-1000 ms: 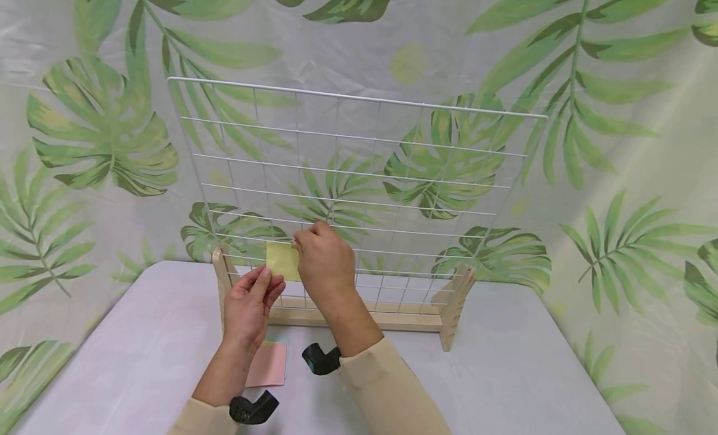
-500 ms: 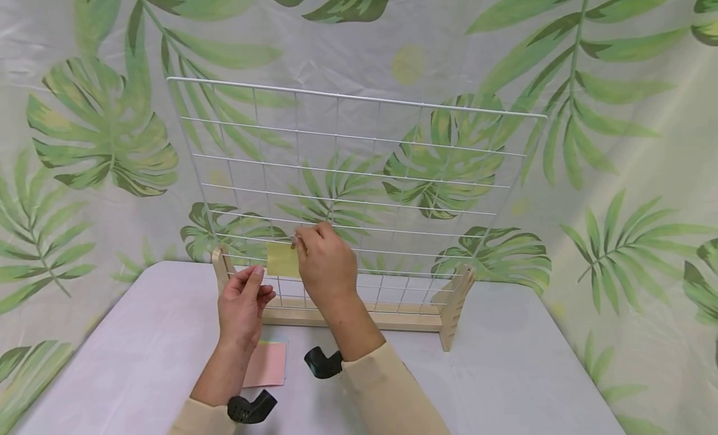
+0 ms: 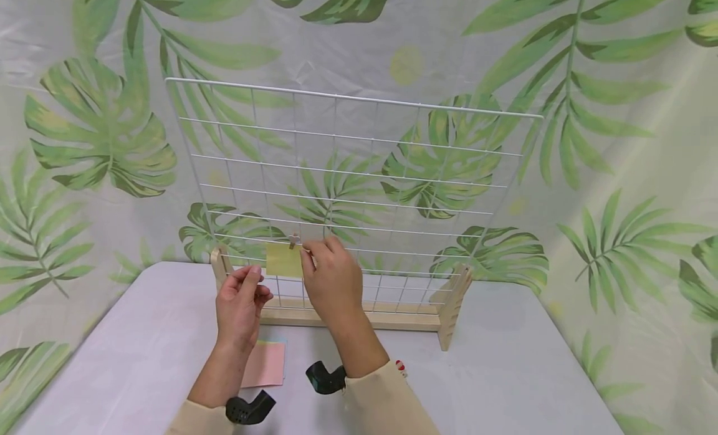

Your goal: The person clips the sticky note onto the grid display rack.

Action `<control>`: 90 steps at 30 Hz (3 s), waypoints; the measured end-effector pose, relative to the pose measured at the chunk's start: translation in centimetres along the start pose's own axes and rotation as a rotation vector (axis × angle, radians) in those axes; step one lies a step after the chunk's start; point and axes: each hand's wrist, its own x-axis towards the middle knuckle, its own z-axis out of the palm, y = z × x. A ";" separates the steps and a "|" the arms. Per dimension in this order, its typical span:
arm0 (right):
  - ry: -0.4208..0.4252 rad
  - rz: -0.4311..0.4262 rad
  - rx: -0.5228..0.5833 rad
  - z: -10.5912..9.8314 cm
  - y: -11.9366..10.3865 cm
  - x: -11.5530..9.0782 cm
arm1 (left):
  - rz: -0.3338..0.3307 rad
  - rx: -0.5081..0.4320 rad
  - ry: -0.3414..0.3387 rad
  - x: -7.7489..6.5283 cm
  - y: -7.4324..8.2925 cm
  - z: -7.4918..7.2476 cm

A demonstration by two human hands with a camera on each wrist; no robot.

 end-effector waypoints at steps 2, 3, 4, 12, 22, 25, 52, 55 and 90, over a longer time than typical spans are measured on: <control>-0.004 0.021 0.017 0.1 0.2 -0.6 | 0.003 0.000 -0.007 0.0 0.1 0.0; -0.008 0.036 0.029 0.2 0.2 -1.0 | 0.005 -0.001 -0.010 0.0 0.1 0.0; -0.013 0.049 0.041 0.2 0.3 -1.4 | 0.008 -0.002 -0.012 0.0 0.2 0.1; -0.088 0.187 0.094 0.7 0.7 -5.2 | 0.023 0.015 -0.021 -0.3 0.5 0.1; -0.268 0.372 0.104 0.8 4.6 -10.0 | 0.037 0.029 -0.031 -0.3 0.6 0.1; -0.344 0.412 0.106 0.4 6.6 -10.9 | 0.038 0.042 -0.040 -0.4 0.8 0.0; -0.687 0.717 0.078 -5.8 14.3 -13.4 | -0.087 0.428 -0.304 -0.4 0.8 -1.4; -0.701 0.727 0.072 -5.7 14.5 -13.4 | -0.092 0.485 -0.348 -0.5 0.8 -1.7; -0.775 0.765 0.072 -5.5 15.3 -13.8 | -0.030 1.469 -0.586 -1.9 -0.6 -7.9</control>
